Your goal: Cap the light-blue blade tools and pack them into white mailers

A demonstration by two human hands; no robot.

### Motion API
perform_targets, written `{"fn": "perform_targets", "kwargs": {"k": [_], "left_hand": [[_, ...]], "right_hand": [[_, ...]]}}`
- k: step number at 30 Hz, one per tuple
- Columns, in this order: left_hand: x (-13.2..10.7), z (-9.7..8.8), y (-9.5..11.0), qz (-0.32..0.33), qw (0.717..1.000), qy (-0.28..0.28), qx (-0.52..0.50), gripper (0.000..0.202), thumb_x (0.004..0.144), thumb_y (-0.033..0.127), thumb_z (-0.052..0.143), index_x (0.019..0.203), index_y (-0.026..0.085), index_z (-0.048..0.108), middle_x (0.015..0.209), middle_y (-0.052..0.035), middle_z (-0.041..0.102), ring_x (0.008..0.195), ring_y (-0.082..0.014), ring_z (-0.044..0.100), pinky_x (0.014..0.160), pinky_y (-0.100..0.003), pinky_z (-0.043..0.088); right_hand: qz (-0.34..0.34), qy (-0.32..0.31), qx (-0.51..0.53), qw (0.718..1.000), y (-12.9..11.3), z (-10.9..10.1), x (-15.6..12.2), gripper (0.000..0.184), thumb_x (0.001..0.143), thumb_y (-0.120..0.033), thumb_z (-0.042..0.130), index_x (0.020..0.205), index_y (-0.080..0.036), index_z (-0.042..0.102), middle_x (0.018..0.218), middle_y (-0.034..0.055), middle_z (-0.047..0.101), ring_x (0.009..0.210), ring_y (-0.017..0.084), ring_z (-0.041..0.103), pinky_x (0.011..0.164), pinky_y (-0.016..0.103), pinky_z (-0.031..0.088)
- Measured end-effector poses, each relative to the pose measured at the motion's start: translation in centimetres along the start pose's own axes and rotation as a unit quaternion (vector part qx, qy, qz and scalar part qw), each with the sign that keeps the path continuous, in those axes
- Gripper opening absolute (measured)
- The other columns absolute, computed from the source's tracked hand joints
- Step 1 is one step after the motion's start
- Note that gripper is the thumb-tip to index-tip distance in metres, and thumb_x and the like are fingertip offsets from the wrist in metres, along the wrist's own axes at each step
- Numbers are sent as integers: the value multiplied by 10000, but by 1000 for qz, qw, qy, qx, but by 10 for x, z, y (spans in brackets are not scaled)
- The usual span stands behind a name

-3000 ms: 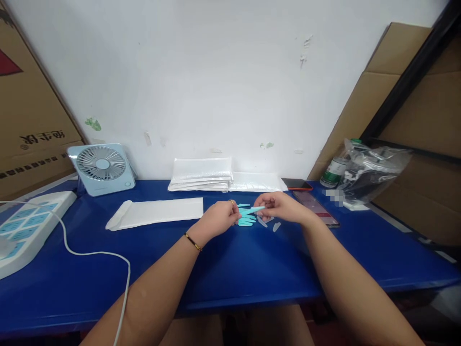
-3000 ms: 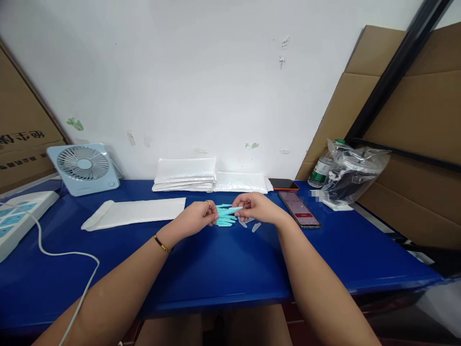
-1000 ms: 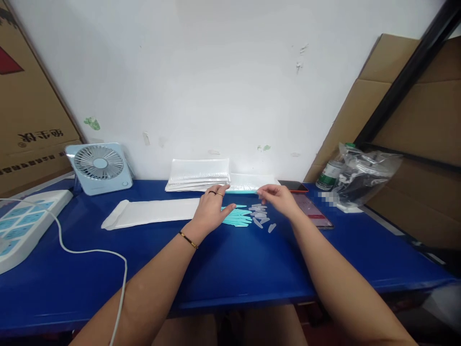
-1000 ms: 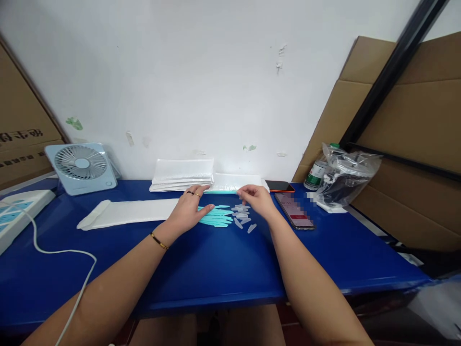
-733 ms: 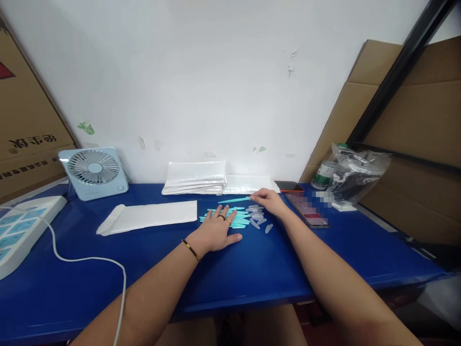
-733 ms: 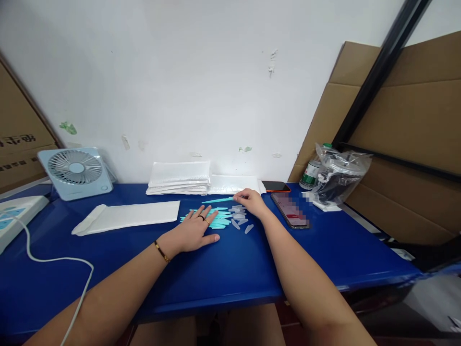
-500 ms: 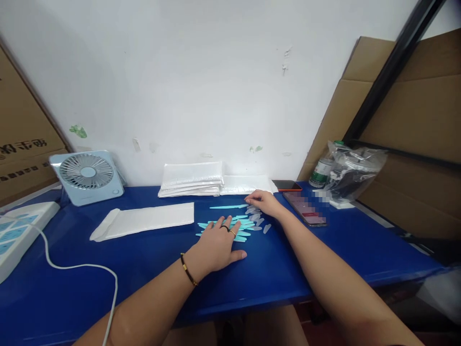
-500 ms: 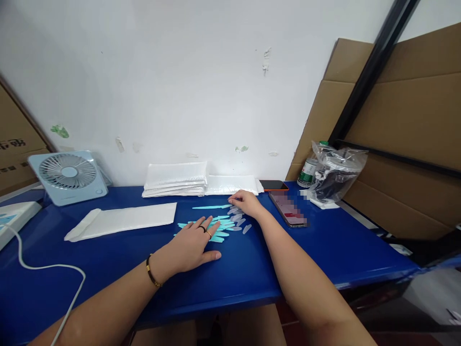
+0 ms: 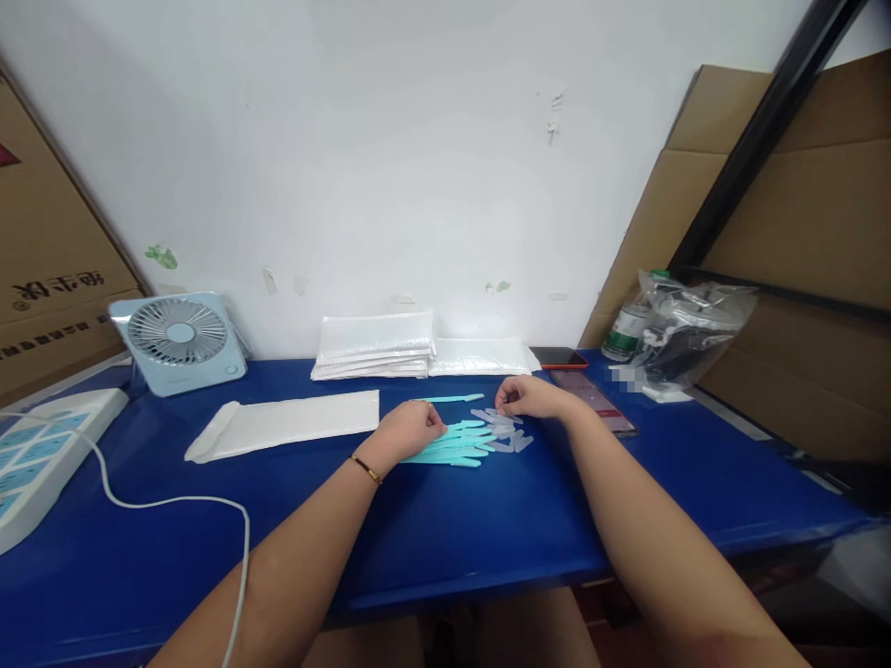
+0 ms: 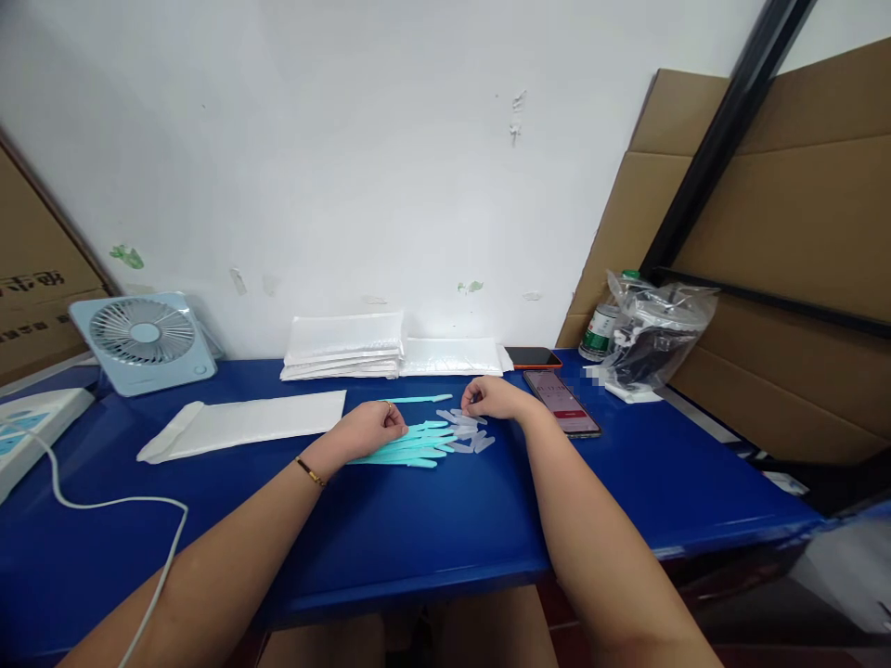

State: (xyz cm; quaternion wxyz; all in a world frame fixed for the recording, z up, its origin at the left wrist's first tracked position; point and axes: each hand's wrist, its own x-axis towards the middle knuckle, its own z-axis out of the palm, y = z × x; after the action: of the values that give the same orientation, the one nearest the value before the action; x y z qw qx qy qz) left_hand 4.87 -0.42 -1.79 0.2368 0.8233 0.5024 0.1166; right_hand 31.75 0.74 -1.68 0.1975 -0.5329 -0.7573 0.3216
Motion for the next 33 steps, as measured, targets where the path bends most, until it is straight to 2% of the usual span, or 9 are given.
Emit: {"fn": "perform_targets", "kwargs": {"k": [3,6,12,16,23,28,33], "left_hand": [[-3,0,1,2,1000,-11,-22,171,703,353,573,706,197,641,766,-36,683,667,-172,602,498,-232,360],[-4,-1,0,4,999,-7,-36,156,714,339,570,710,198,635,775,-37,681,687,-178,604,506,-236,373],[-1,-8,-7,-1,996,59,-69,196,790,376,513,782,204,606,773,-32,658,673,-169,585,524,-243,387],[1,-12,-16,1,994,85,-74,207,795,378,514,786,191,604,757,-31,644,639,-153,557,508,-238,364],[6,-9,-22,25,994,74,-82,203,792,369,514,792,187,605,715,-19,622,623,-143,539,514,-232,354],[7,-11,-22,12,994,73,-80,188,785,359,525,790,185,597,707,-14,612,612,-137,526,508,-229,345],[7,-9,-20,36,994,72,-80,191,789,369,525,796,192,594,714,-7,617,629,-141,538,522,-233,355]], "right_hand": [[-18,-19,-20,999,-5,-3,-5,103,613,-261,677,685,-190,695,615,2,647,547,128,528,515,238,398],[-21,-8,-10,1000,-6,-2,-6,111,625,-273,675,697,-189,687,638,8,652,574,135,539,544,246,416],[-41,52,112,992,-12,6,0,197,697,-338,646,784,-162,631,703,16,632,641,134,549,610,259,432],[-58,46,153,986,-22,11,-1,204,721,-338,641,806,-154,619,676,1,593,617,117,530,597,246,416],[-60,38,156,985,-32,16,-3,230,722,-365,648,805,-152,622,670,-1,587,599,107,513,569,236,390],[-67,63,144,985,-29,15,-1,237,729,-374,638,811,-153,611,663,-7,568,600,105,501,575,238,391],[-69,31,146,986,-33,21,-1,232,728,-357,639,822,-146,620,674,0,571,604,105,501,574,233,405]]}}
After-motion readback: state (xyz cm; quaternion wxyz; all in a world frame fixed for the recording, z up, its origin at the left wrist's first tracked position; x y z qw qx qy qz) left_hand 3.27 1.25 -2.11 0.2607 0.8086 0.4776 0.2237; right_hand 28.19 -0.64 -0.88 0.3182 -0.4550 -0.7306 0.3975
